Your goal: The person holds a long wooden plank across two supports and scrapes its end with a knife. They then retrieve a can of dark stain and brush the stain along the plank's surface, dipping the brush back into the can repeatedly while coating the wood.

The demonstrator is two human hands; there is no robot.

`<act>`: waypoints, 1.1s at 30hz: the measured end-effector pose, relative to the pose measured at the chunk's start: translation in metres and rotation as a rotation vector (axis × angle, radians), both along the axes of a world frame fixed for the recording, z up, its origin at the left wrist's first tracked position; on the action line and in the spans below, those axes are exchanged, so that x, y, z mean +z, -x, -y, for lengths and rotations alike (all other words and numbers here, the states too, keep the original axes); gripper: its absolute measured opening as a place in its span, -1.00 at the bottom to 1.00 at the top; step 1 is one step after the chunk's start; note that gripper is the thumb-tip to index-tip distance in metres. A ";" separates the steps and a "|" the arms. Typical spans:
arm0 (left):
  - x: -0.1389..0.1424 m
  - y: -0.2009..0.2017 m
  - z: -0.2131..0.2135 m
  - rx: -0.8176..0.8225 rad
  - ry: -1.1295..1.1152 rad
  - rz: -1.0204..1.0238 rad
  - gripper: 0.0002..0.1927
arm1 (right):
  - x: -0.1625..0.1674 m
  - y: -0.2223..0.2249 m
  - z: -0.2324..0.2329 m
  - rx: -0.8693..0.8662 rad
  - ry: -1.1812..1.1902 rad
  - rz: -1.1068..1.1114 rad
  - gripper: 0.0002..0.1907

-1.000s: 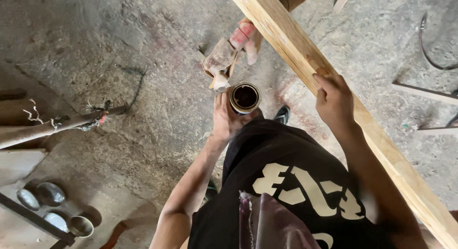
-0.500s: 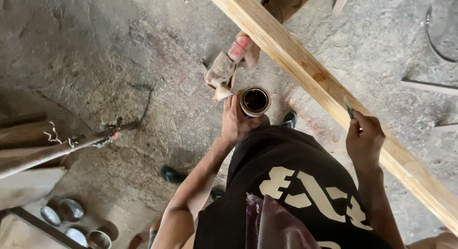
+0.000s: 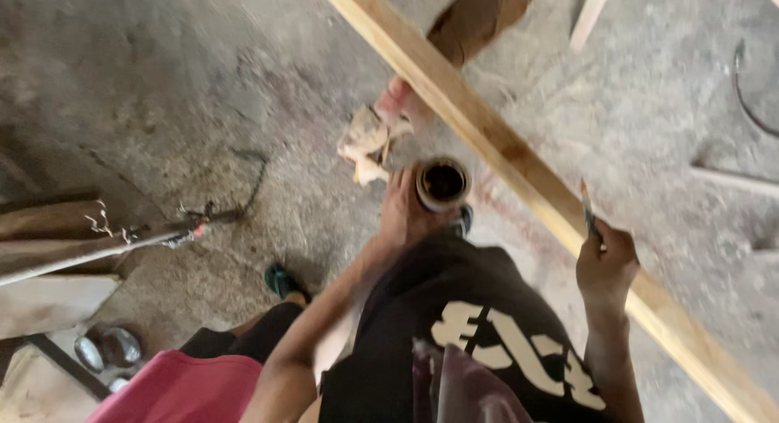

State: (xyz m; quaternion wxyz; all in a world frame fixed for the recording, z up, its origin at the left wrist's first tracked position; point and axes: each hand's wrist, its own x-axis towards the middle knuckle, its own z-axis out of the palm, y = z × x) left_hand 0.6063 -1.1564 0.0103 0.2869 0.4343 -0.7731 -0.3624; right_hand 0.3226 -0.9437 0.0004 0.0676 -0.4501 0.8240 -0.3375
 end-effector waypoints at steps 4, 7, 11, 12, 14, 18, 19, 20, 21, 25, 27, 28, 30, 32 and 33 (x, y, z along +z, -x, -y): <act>0.014 0.001 -0.022 0.008 -0.048 0.044 -0.03 | -0.005 0.013 0.014 0.096 0.003 -0.025 -0.76; 0.020 -0.006 -0.022 0.059 0.013 0.105 -0.06 | -0.006 0.011 0.036 0.128 0.077 0.051 -0.72; 0.031 -0.027 -0.009 0.089 0.089 0.026 -0.07 | 0.001 -0.001 0.074 0.173 0.037 0.106 -0.72; 0.033 -0.034 -0.002 0.133 0.069 0.022 -0.05 | 0.002 -0.006 0.085 0.180 0.015 0.111 -0.71; 0.034 -0.049 0.011 0.214 0.009 0.018 -0.02 | 0.003 -0.016 0.111 0.229 -0.033 0.130 -0.74; 0.022 -0.086 0.053 0.245 0.099 0.022 -0.06 | -0.006 -0.039 0.195 0.424 0.108 0.005 -0.74; 0.018 -0.099 0.067 0.247 0.113 0.028 -0.05 | -0.010 -0.051 0.220 0.434 0.100 0.013 -0.73; 0.014 -0.111 0.082 0.243 0.126 0.034 -0.05 | -0.013 -0.064 0.246 0.438 0.091 0.020 -0.73; 0.010 -0.123 0.098 0.245 0.104 0.036 -0.05 | -0.015 -0.076 0.273 0.440 0.080 0.025 -0.72; 0.002 -0.172 0.161 0.231 0.068 -0.035 -0.04 | -0.018 -0.130 0.394 0.525 0.149 -0.014 -0.75; 0.001 -0.196 0.185 0.222 0.079 -0.064 -0.04 | -0.019 -0.155 0.452 0.564 0.137 -0.111 -0.72; 0.000 -0.205 0.197 0.222 0.097 -0.057 -0.04 | -0.020 -0.165 0.477 0.554 0.118 -0.107 -0.72; -0.001 -0.218 0.219 0.214 0.113 -0.036 -0.05 | -0.021 -0.181 0.521 0.525 0.094 -0.116 -0.71; -0.002 -0.228 0.231 0.218 0.096 -0.001 -0.07 | -0.025 -0.196 0.555 0.509 0.071 -0.132 -0.67; -0.003 -0.231 0.237 0.225 0.084 -0.001 -0.08 | -0.027 -0.204 0.567 0.493 0.058 -0.151 -0.65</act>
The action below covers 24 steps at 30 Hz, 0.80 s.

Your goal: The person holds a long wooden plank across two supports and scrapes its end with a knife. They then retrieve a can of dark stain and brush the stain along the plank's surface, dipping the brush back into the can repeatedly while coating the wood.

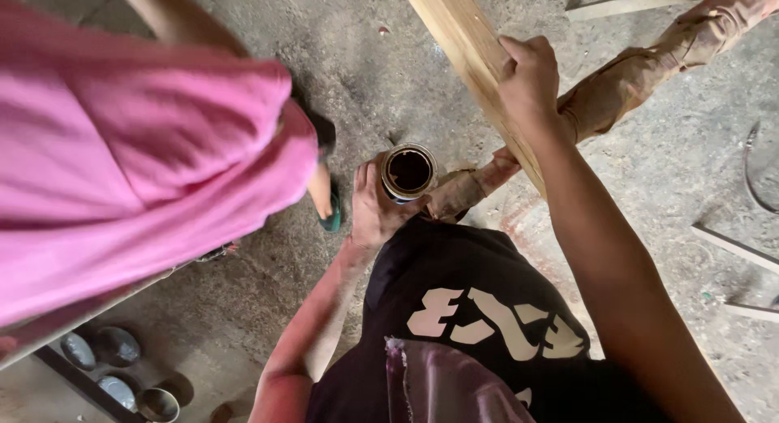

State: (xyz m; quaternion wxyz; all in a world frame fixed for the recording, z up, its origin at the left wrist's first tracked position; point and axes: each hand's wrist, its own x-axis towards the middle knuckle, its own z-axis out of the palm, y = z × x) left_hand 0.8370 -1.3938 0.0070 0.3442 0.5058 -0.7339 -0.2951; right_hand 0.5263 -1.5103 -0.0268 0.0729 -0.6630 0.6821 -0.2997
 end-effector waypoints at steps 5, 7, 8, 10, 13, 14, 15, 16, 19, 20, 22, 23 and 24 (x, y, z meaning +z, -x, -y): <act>0.001 -0.015 0.018 0.024 -0.108 -0.064 -0.12 | -0.002 -0.029 0.039 -0.049 -0.033 -0.049 -0.60; 0.002 -0.022 0.021 0.026 -0.124 -0.057 -0.14 | -0.002 -0.039 0.047 -0.054 -0.036 -0.090 -0.57; 0.002 -0.024 0.024 0.025 -0.130 -0.053 -0.15 | -0.002 -0.043 0.050 -0.058 -0.035 -0.111 -0.56; 0.002 -0.029 0.028 0.036 -0.114 -0.048 -0.14 | -0.002 -0.050 0.053 -0.039 -0.038 -0.146 -0.54; 0.000 -0.034 0.032 0.057 -0.119 -0.044 -0.14 | 0.001 -0.053 0.054 -0.036 -0.077 -0.142 -0.56; 0.000 -0.035 0.033 0.063 -0.128 -0.044 -0.14 | 0.003 -0.051 0.053 -0.042 -0.097 -0.132 -0.58; 0.001 -0.035 0.033 0.066 -0.129 -0.051 -0.13 | 0.005 -0.049 0.052 -0.032 -0.142 -0.046 -0.58; 0.001 -0.035 0.034 0.069 -0.125 -0.058 -0.12 | 0.008 -0.044 0.053 -0.022 -0.181 0.041 -0.59; 0.003 -0.035 0.036 0.065 -0.118 -0.078 -0.09 | 0.014 -0.034 0.055 -0.069 -0.212 0.159 -0.63; 0.003 -0.035 0.036 0.063 -0.117 -0.083 -0.08 | 0.014 -0.033 0.054 -0.095 -0.209 0.177 -0.65; 0.003 -0.034 0.038 0.053 -0.095 -0.082 -0.09 | 0.013 -0.034 0.053 -0.067 -0.153 0.086 -0.61; 0.003 -0.035 0.038 0.046 -0.087 -0.081 -0.10 | 0.012 -0.036 0.053 -0.054 -0.128 0.041 -0.58; 0.002 -0.035 0.038 0.040 -0.101 -0.076 -0.10 | 0.010 -0.039 0.051 -0.054 -0.134 0.040 -0.59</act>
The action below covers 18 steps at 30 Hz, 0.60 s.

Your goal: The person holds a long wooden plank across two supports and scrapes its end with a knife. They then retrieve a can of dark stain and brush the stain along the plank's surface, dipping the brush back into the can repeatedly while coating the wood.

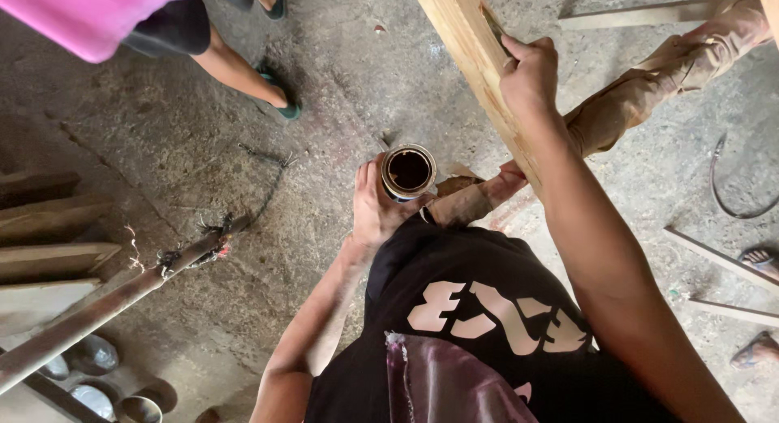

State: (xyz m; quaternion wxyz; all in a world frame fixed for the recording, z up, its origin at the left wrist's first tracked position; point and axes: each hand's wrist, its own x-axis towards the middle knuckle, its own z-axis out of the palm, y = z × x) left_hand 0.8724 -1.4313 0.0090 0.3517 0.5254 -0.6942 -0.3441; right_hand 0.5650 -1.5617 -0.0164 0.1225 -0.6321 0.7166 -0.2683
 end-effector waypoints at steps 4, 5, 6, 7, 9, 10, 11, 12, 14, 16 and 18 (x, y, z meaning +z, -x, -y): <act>-0.006 -0.003 -0.002 0.001 0.010 0.009 -0.13 | -0.001 -0.007 0.002 -0.029 -0.036 0.048 -0.60; -0.008 -0.004 -0.003 0.001 0.021 0.015 -0.14 | 0.000 -0.008 0.004 -0.052 -0.056 0.079 -0.61; -0.009 -0.004 -0.004 -0.016 0.027 0.026 -0.16 | 0.001 -0.008 0.005 -0.063 -0.066 0.069 -0.60; -0.011 -0.004 -0.004 -0.034 0.038 0.036 -0.17 | 0.002 -0.008 0.007 -0.074 -0.073 0.058 -0.58; -0.014 -0.002 -0.005 -0.064 0.021 0.044 -0.19 | 0.004 -0.007 0.007 -0.057 -0.095 0.064 -0.59; -0.015 -0.001 -0.005 -0.078 -0.006 0.042 -0.21 | 0.005 -0.006 0.005 -0.029 -0.110 0.079 -0.61; -0.016 0.001 -0.004 -0.093 -0.033 0.041 -0.22 | 0.006 -0.004 0.003 -0.002 -0.124 0.096 -0.62; -0.017 0.004 -0.004 -0.098 -0.021 0.035 -0.22 | 0.005 -0.003 -0.002 -0.026 -0.075 0.074 -0.64; -0.020 0.011 -0.003 -0.104 0.005 0.024 -0.22 | 0.006 -0.001 -0.013 -0.068 0.027 0.029 -0.67; -0.022 0.019 -0.003 -0.180 0.004 0.013 -0.19 | 0.007 0.002 -0.023 -0.082 0.024 -0.003 -0.65; -0.024 0.026 -0.004 -0.216 -0.004 0.020 -0.14 | 0.008 0.003 -0.028 -0.097 0.020 -0.026 -0.63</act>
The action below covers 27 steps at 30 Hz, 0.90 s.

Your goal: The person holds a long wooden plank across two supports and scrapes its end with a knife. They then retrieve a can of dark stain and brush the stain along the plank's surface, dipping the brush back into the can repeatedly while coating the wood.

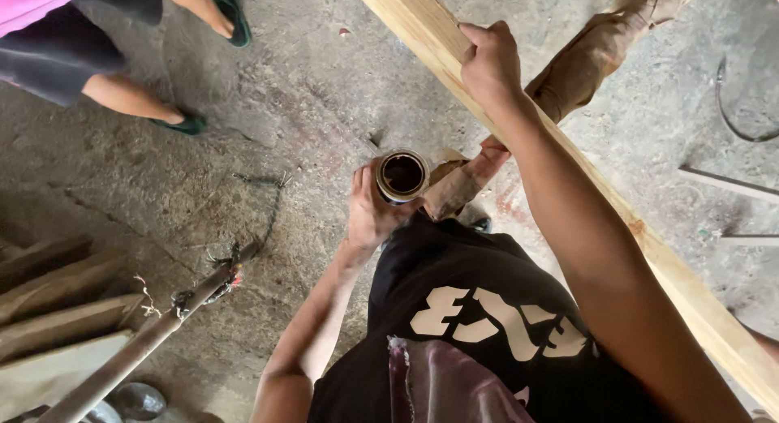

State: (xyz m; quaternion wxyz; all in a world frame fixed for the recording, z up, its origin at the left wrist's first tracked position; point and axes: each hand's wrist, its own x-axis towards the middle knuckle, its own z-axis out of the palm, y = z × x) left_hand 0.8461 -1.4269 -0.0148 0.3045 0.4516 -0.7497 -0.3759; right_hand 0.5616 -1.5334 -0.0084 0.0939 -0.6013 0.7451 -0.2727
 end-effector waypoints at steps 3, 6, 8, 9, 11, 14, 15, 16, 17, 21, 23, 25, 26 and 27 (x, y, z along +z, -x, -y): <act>-0.001 0.011 -0.002 -0.003 0.000 0.009 -0.05 | 0.001 -0.001 0.003 -0.024 0.009 -0.019 -0.62; 0.000 0.018 -0.003 -0.011 0.011 -0.025 -0.04 | 0.000 -0.008 0.013 -0.043 0.005 -0.022 -0.62; 0.001 0.018 -0.005 0.005 0.032 -0.047 -0.02 | -0.003 -0.015 0.018 -0.049 -0.020 -0.032 -0.62; 0.001 0.016 -0.006 0.018 0.013 -0.039 -0.03 | -0.003 -0.019 0.020 -0.039 -0.013 -0.045 -0.60; 0.000 0.011 -0.012 0.042 -0.026 -0.022 -0.04 | -0.006 -0.026 0.021 -0.019 0.000 -0.071 -0.54; -0.003 -0.002 -0.019 0.063 -0.021 -0.044 -0.09 | -0.007 -0.029 0.022 -0.025 -0.011 -0.108 -0.56; -0.004 -0.006 -0.021 0.073 -0.030 -0.047 -0.11 | -0.005 -0.029 0.023 -0.015 -0.030 -0.091 -0.59; -0.005 -0.010 -0.022 0.083 -0.036 -0.052 -0.13 | -0.002 -0.028 0.024 -0.005 -0.045 -0.076 -0.61; -0.006 -0.013 -0.023 0.091 -0.041 -0.057 -0.15 | 0.001 -0.027 0.026 0.003 -0.059 -0.061 -0.64; -0.007 -0.020 -0.020 0.130 -0.016 -0.019 -0.16 | 0.015 -0.030 0.034 -0.087 -0.135 0.119 -0.64; -0.006 -0.023 -0.018 0.119 -0.076 -0.025 -0.16 | 0.016 -0.037 0.036 -0.135 -0.134 0.032 -0.60; -0.006 -0.022 -0.014 0.115 -0.084 -0.030 -0.16 | 0.014 -0.042 0.037 -0.145 -0.341 0.220 -0.62; -0.007 -0.020 -0.011 0.107 -0.088 -0.037 -0.17 | 0.012 -0.041 0.036 -0.154 -0.440 0.312 -0.62; -0.008 -0.017 -0.010 0.115 -0.173 -0.139 -0.20 | 0.011 -0.041 0.032 -0.110 -0.264 0.187 -0.65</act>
